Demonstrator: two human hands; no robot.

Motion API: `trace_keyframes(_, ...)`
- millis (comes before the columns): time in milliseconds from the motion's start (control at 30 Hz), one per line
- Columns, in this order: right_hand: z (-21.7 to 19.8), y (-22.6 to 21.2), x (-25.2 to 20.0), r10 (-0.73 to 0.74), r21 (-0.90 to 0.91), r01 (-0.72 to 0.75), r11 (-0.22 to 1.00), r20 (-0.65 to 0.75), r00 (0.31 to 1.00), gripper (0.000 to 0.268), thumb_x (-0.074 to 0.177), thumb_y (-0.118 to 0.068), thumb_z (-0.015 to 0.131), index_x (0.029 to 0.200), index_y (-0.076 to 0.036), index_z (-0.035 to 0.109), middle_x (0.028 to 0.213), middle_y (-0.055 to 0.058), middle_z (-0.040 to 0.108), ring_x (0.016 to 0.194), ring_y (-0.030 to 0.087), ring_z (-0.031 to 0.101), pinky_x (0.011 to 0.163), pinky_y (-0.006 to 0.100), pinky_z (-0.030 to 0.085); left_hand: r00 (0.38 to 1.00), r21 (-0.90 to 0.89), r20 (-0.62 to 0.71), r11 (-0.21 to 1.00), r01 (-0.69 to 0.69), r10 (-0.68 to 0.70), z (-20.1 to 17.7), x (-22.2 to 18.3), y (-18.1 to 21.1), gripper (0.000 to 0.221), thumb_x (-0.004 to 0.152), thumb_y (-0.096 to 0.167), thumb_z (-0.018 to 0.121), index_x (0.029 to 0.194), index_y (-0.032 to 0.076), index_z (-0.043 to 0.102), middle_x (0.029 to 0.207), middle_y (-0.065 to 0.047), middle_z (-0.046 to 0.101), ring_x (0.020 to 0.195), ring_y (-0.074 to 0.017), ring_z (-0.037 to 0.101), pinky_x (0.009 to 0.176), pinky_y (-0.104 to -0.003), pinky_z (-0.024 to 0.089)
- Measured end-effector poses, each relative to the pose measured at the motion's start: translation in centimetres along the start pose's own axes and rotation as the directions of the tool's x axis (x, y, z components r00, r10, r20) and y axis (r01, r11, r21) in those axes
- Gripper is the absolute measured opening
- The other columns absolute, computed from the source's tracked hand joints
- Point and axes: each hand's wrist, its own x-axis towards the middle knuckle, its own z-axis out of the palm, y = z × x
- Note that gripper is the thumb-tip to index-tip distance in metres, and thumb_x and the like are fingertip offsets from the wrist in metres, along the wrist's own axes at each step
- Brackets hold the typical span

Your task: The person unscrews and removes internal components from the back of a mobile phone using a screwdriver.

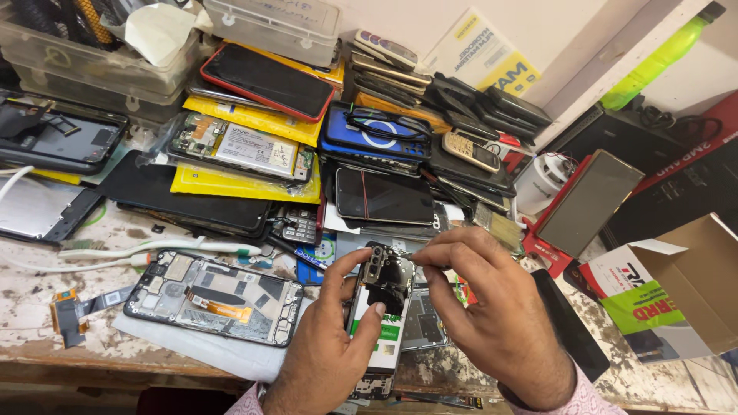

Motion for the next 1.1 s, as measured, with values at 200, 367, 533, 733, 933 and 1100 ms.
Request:
trace_keyframes(200, -0.5, 0.1, -0.5, 0.028, 0.004, -0.028, 1.0, -0.045, 0.999, 0.022, 0.081, 0.0, 0.073, 0.102, -0.006, 0.072, 0.108, 0.008, 0.071, 0.106, 0.027, 0.072, 0.089, 0.036, 0.057, 0.997, -0.005, 0.03, 0.998, 0.069, -0.068, -0.1, 0.2, -0.1, 0.07, 0.092, 0.011, 0.055, 0.156, 0.021, 0.027, 0.116, -0.014, 0.073, 0.094, -0.0162, 0.077, 0.076, -0.035, 0.062)
trace_keyframes(367, -0.4, 0.5, -2.8, 0.137, 0.07, -0.128, 0.989, -0.143, 0.98, 0.02, 0.08, 0.004, 0.076, 0.098, -0.005, 0.073, 0.105, 0.008, 0.072, 0.097, 0.021, 0.072, 0.086, 0.032, 0.055, 0.964, 0.103, -0.12, 0.969, -0.226, 0.237, 0.0, 0.3, -1.5, 0.055, 0.099, 0.01, 0.061, 0.15, 0.009, 0.043, 0.111, -0.016, 0.075, 0.084, -0.0195, 0.076, 0.071, -0.032, 0.058)
trace_keyframes(533, 1.4, 0.5, -8.2, 0.24, 0.195, -0.203, 0.96, -0.192, 0.951, 0.022, 0.081, 0.008, 0.075, 0.101, -0.002, 0.073, 0.106, 0.011, 0.071, 0.101, 0.02, 0.07, 0.09, 0.031, 0.056, 0.952, -0.08, -0.164, 0.959, -0.272, 0.257, 0.1, -0.1, -2.2, 0.051, 0.097, 0.004, 0.061, 0.146, 0.006, 0.047, 0.12, -0.014, 0.071, 0.093, -0.0157, 0.073, 0.072, -0.028, 0.062)
trace_keyframes(733, 2.6, 0.5, -11.4, 0.218, 0.062, -0.21, 0.976, -0.181, 0.959, 0.023, 0.075, 0.005, 0.078, 0.096, -0.004, 0.074, 0.103, 0.01, 0.073, 0.097, 0.019, 0.073, 0.087, 0.031, 0.057, 0.974, -0.147, -0.139, 0.969, -0.201, 0.181, 0.0, -0.1, -1.3, 0.063, 0.088, -0.004, 0.062, 0.147, 0.008, 0.043, 0.124, -0.013, 0.066, 0.101, -0.0162, 0.074, 0.078, -0.029, 0.065)
trace_keyframes(933, 2.9, 0.1, -11.7, 0.189, 0.031, -0.186, 0.982, -0.147, 0.971, 0.024, 0.074, 0.004, 0.079, 0.095, -0.006, 0.074, 0.103, 0.008, 0.074, 0.096, 0.019, 0.074, 0.086, 0.03, 0.058, 0.961, -0.072, -0.154, 0.967, -0.244, 0.231, 0.0, -0.1, -1.3, 0.062, 0.089, -0.003, 0.062, 0.147, 0.007, 0.041, 0.129, -0.014, 0.064, 0.107, -0.0178, 0.074, 0.081, -0.031, 0.061)
trace_keyframes(1100, 3.0, -0.1, -11.7, 0.2, 0.057, -0.194, 0.979, -0.122, 0.972, 0.023, 0.075, 0.005, 0.078, 0.095, -0.006, 0.074, 0.103, 0.008, 0.074, 0.095, 0.019, 0.075, 0.084, 0.03, 0.059, 0.984, -0.083, -0.123, 0.987, -0.14, 0.13, -0.1, 0.0, -1.2, 0.063, 0.089, 0.0, 0.061, 0.147, 0.01, 0.04, 0.126, -0.012, 0.065, 0.103, -0.0165, 0.076, 0.078, -0.031, 0.062)
